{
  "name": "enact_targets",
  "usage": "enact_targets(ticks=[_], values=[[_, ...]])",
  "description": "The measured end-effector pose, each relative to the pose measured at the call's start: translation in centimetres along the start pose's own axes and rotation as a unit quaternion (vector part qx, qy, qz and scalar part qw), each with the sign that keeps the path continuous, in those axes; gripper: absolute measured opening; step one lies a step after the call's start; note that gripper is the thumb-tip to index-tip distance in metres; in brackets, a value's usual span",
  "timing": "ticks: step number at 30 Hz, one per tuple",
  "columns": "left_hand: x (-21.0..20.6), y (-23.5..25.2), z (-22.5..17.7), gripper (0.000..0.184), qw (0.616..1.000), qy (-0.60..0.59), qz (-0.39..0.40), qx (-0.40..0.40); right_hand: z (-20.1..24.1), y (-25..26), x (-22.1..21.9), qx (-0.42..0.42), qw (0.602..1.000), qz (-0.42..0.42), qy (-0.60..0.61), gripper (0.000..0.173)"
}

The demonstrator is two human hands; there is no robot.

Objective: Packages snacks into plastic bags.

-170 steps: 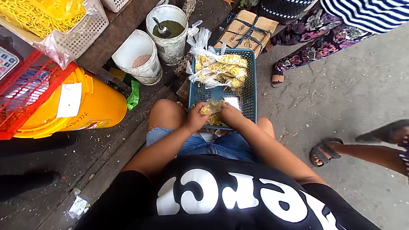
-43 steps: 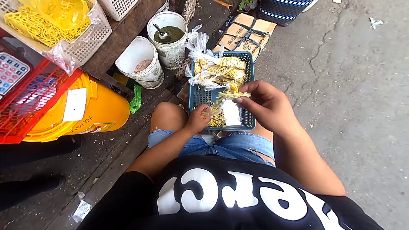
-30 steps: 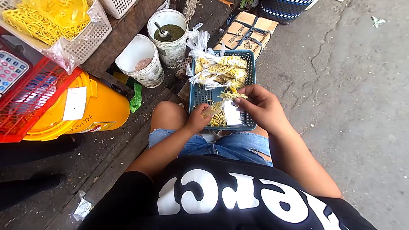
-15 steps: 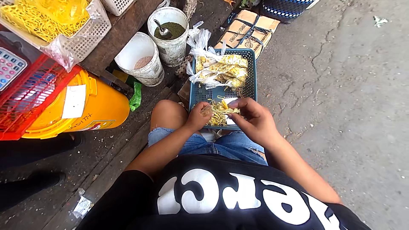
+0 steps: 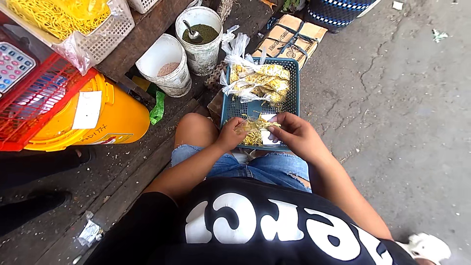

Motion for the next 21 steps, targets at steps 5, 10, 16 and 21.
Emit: enact_targets(ticks=[5,10,16,21], values=[[-0.1,0.1,-0.3,0.035,1.0,0.014,0.013,-0.007,0.5,0.3,0.1,-0.011,1.0,0.001,-0.006,0.012],[-0.1,0.0,-0.3,0.034,1.0,0.012,0.011,-0.009,-0.1,1.6,0.8,-0.084,0.996,0.015,0.032,0.008],[-0.2,-0.1,-0.1,0.031,1.0,0.018,0.012,-0.008,-0.5,1.5,1.5,-0.077,0.995,-0.014,0.069,0.009],[-0.3,0.0,-0.3,0.033,0.999,0.036,0.018,-0.007,-0.2,1.3,1.4,-0.061,0.996,-0.038,0.046,0.011]])
Point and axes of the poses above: each hand's wrist, its own y-axis towards the middle knuckle, its own x-axis out of the back of the hand, z = x × y, the point moved 7 cm from there along y, towards the middle knuckle, and after that the axes turned 12 degrees about -x, right-handed, at the moved point
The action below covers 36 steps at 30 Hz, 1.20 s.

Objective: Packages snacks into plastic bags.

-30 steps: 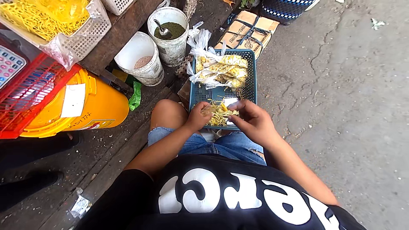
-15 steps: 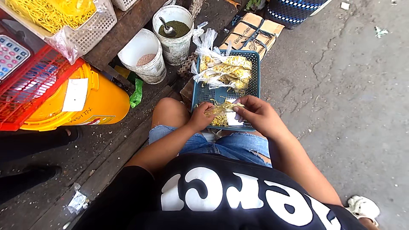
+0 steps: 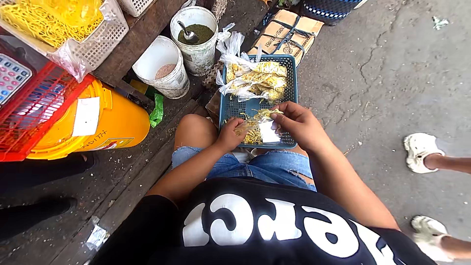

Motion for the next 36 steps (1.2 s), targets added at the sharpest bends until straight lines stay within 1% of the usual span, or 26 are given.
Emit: enact_targets(ticks=[2,4,6,9,13,15,19,21,23,26,31,33,36], values=[[0.0,0.0,0.0,0.035,1.0,-0.004,0.0,0.007,0.3,-0.4,-0.4,0.041,0.998,-0.008,-0.045,0.014],[0.0,0.0,0.1,0.035,1.0,-0.006,-0.006,0.006,0.5,-1.1,-0.8,0.101,0.99,-0.013,-0.092,0.017],[0.2,0.0,0.1,0.036,1.0,-0.009,-0.013,0.008,0.4,-1.7,-1.2,0.148,0.982,-0.02,-0.116,0.018],[0.3,-0.1,0.2,0.035,1.0,-0.013,-0.011,0.012,0.0,-2.4,-1.6,0.177,0.975,-0.021,-0.131,0.019],[0.3,-0.1,0.0,0.034,1.0,-0.008,-0.018,0.002,0.1,-2.6,-1.9,0.191,0.969,-0.008,-0.155,0.017],[0.2,0.0,0.1,0.033,1.0,-0.004,-0.019,-0.006,0.2,-2.4,-2.0,0.185,0.969,-0.004,-0.165,0.018],[0.1,0.0,0.1,0.033,1.0,-0.002,-0.014,-0.011,0.5,-1.3,-1.7,0.109,0.974,-0.007,-0.197,0.017],[0.2,0.0,0.0,0.034,1.0,-0.006,-0.01,0.0,1.1,-0.9,-1.7,0.094,0.97,-0.016,-0.222,0.016],[0.3,0.0,0.0,0.035,1.0,-0.009,-0.009,0.002,1.8,-1.0,-2.0,0.103,0.961,-0.024,-0.255,0.015],[0.2,-0.1,0.1,0.034,1.0,-0.005,-0.013,-0.003,3.1,-1.3,-2.7,0.14,0.945,-0.035,-0.293,0.014],[0.3,0.0,-0.3,0.034,1.0,0.005,-0.005,0.015,4.7,-1.0,-2.1,0.156,0.94,-0.06,-0.299,0.014],[0.3,0.0,-0.3,0.033,1.0,0.001,-0.006,0.008,4.6,-0.8,-2.3,0.16,0.936,-0.051,-0.308,0.013],[0.3,0.0,-0.3,0.032,1.0,-0.006,-0.006,-0.001,3.9,-0.7,-3.2,0.167,0.93,-0.027,-0.325,0.014]])
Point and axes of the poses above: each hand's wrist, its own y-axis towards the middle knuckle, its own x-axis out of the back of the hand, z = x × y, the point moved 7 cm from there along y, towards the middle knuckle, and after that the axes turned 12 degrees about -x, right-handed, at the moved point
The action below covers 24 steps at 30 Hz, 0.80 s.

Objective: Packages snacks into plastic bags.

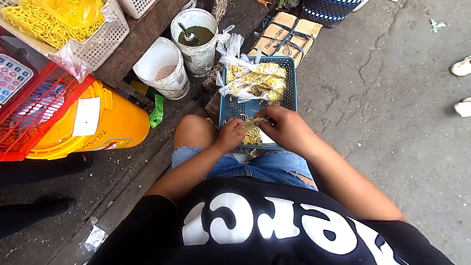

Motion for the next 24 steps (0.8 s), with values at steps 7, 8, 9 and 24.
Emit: enact_targets(ticks=[7,8,9,24], values=[[0.2,-0.1,0.0,0.033,1.0,-0.018,-0.006,0.008,1.5,-0.5,-0.9,0.078,0.996,0.042,-0.011,0.023],[0.2,-0.1,0.1,0.033,1.0,-0.026,-0.011,0.004,1.8,-0.6,-0.7,0.088,0.995,0.04,-0.013,0.023],[0.2,-0.2,0.1,0.033,0.999,-0.034,-0.017,0.003,2.0,-0.6,-0.5,0.098,0.994,0.034,-0.015,0.023],[0.2,-0.3,0.1,0.034,0.999,-0.041,-0.019,0.014,2.5,-0.3,0.3,0.153,0.988,-0.007,0.004,0.018]])
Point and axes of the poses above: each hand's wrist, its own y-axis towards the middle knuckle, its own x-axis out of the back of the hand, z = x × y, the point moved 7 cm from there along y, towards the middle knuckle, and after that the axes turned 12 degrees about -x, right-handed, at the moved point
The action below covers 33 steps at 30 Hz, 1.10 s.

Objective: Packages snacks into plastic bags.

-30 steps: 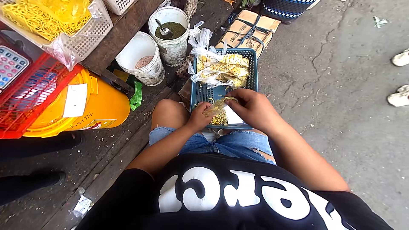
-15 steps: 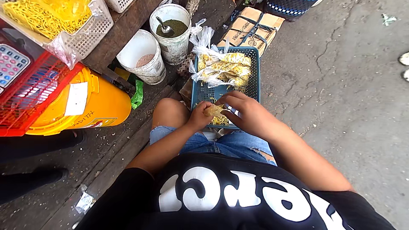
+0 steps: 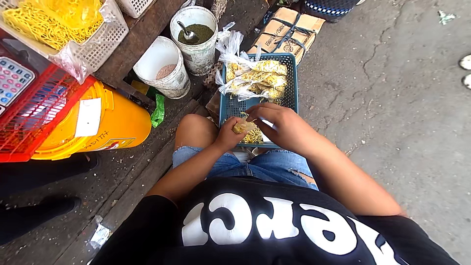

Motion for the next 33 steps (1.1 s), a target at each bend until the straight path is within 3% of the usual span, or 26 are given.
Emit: enact_targets(ticks=[3,7,9,14,20,24,27,30,33], values=[[0.0,0.0,0.2,0.034,1.0,-0.006,-0.005,-0.012,-0.6,-0.5,0.4,0.003,0.999,-0.034,-0.003,0.018],[0.0,-0.1,0.2,0.037,1.0,-0.026,-0.011,-0.012,-2.9,-1.0,-2.9,-0.058,0.995,0.054,-0.066,0.019],[0.1,-0.1,0.0,0.038,1.0,-0.014,-0.013,-0.005,-2.4,-0.8,-3.0,-0.026,0.997,0.003,-0.077,0.01],[0.5,-0.1,0.2,0.041,0.999,0.043,-0.03,-0.006,2.2,-0.4,1.8,0.063,0.99,-0.118,-0.048,0.017],[0.8,0.3,-0.3,0.044,0.997,0.066,-0.042,-0.001,3.7,-0.2,2.5,0.158,0.975,-0.148,-0.043,0.015],[0.6,0.2,0.6,0.048,0.998,0.038,-0.044,0.019,2.5,0.6,1.4,0.11,0.986,-0.099,-0.072,0.014],[0.6,0.2,0.6,0.045,0.998,0.048,-0.047,-0.01,3.3,0.2,2.2,0.131,0.983,-0.12,-0.047,0.015],[0.3,0.2,1.0,0.041,0.998,0.054,-0.042,0.01,2.7,0.2,2.0,0.109,0.99,-0.078,-0.035,0.015],[0.2,0.4,1.5,0.041,0.998,0.046,-0.029,0.025,2.6,-0.1,2.9,0.11,0.989,-0.091,-0.027,0.016]])
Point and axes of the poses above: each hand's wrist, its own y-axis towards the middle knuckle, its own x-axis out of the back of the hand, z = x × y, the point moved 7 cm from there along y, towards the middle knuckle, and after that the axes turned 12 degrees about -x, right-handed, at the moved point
